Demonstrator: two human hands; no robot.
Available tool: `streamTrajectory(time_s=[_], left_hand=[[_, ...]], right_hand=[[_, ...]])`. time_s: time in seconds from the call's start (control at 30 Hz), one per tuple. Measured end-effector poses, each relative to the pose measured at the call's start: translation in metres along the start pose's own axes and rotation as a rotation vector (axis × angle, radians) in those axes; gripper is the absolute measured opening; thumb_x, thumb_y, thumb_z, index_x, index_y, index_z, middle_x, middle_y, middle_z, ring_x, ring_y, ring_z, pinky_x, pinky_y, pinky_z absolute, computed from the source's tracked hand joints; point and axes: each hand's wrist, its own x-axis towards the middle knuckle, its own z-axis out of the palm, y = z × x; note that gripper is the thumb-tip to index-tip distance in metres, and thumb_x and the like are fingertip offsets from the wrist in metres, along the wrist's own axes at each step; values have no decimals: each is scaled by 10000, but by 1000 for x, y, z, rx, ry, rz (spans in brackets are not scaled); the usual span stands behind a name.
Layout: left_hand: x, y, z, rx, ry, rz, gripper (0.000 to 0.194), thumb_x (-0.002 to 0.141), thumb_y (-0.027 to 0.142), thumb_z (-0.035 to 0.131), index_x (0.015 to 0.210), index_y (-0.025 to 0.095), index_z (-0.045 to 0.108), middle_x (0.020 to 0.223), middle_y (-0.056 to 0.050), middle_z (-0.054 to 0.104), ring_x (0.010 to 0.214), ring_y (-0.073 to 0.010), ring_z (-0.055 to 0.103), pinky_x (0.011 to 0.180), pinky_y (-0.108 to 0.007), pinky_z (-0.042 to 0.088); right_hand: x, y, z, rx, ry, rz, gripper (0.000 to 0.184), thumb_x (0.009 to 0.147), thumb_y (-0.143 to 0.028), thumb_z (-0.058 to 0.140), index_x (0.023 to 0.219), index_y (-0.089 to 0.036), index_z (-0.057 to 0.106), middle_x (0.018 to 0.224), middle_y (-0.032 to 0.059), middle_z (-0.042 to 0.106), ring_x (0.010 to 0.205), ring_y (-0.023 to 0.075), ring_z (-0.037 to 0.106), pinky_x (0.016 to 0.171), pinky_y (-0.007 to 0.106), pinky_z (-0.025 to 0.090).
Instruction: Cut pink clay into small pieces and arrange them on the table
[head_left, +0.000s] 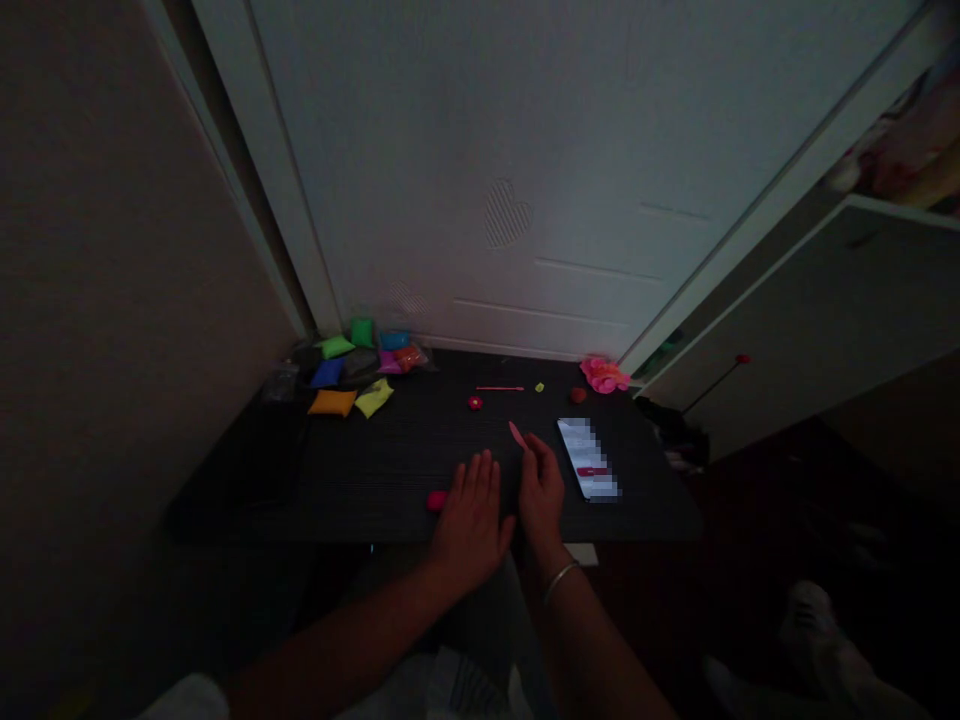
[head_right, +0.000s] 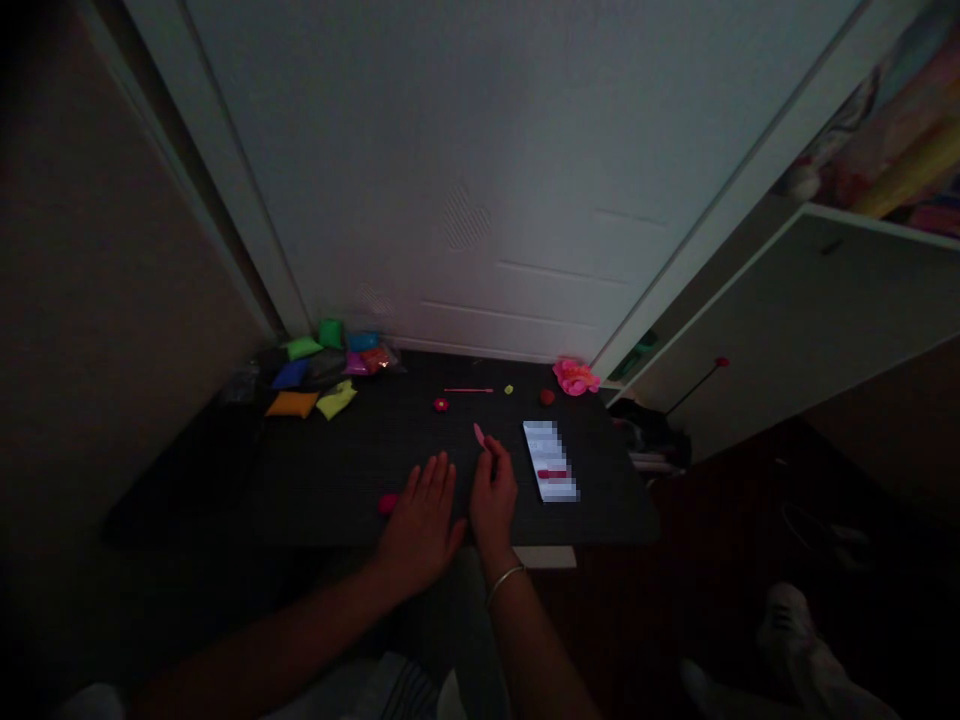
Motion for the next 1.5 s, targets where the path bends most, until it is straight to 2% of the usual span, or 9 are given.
streamTrajectory(time_s=[0.1,0.37,0.67,0.77,0.87,0.93,1.03,1.23,1.5], left_hand=[[-2,0,-1,-8,8,44,592,839,400,288,1309,41,310,1393,-177,283,1303,-263,193,1061,-430,114],[80,-30,0,-24,10,-108,631,834,386,309,1297,-42,288,1403,-228,211,1305,-298,159,1057,-425,129],[-5,5,-4,-172,-18,60,585,856,383,299,1340,61,244,1413,-173,227,1317,-261,131,1065,-450,118],[4,-13,-16,-389,-22,67,544,895,330,209,1380,112,91,1427,-135,206,1321,-204,125,1058,-416,178],[15,-48,-34,-533,93,-105,508,910,265,102,1379,124,-33,1446,-127,127,1325,-169,93,1055,-412,186],[14,-71,-44,-493,124,-103,521,907,299,154,1382,127,26,1454,-120,92,1329,-196,55,1061,-446,138],[3,-97,-47,-373,-52,40,574,863,430,316,1359,162,211,1432,-106,208,1316,-239,153,1053,-474,134],[-3,-105,-32,-356,-259,108,442,851,458,351,1210,227,465,1240,-51,528,1234,-226,359,1031,-520,140],[19,-105,-21,-341,-66,74,270,843,296,427,1061,218,564,1117,-33,613,1146,-182,466,1032,-425,224]], right_hand=[[0,0,0,13,-3,-4,348,828,-354,386,1073,-158,536,1111,88,578,1034,171,514,893,311,369],[0,-1,-3,-6,15,5,363,819,-358,398,1079,-143,531,1104,100,578,1034,175,516,897,313,368],[1,2,0,-9,30,11,378,818,-376,385,1086,-151,528,1114,95,574,1043,177,510,899,322,367],[2,1,-2,10,38,-5,381,823,-371,383,1100,-148,519,1122,95,568,1048,175,507,901,321,374],[-2,-2,-7,-33,39,-17,385,837,-355,368,1130,-145,504,1143,104,556,1061,181,502,912,341,374],[-8,-4,-11,-97,-1,-65,378,849,-329,355,1154,-154,493,1162,104,549,1071,184,500,917,359,375],[-19,-7,-16,-230,-198,-268,359,852,-283,370,1173,-178,492,1200,96,531,1118,186,471,940,378,364],[-23,-18,-15,-637,-515,-496,329,807,-333,502,1105,-211,569,1299,94,445,1250,264,310,953,454,320],[4,-37,4,-749,-546,-510,187,790,-281,546,942,-199,618,1263,82,482,1238,232,334,958,411,320]])
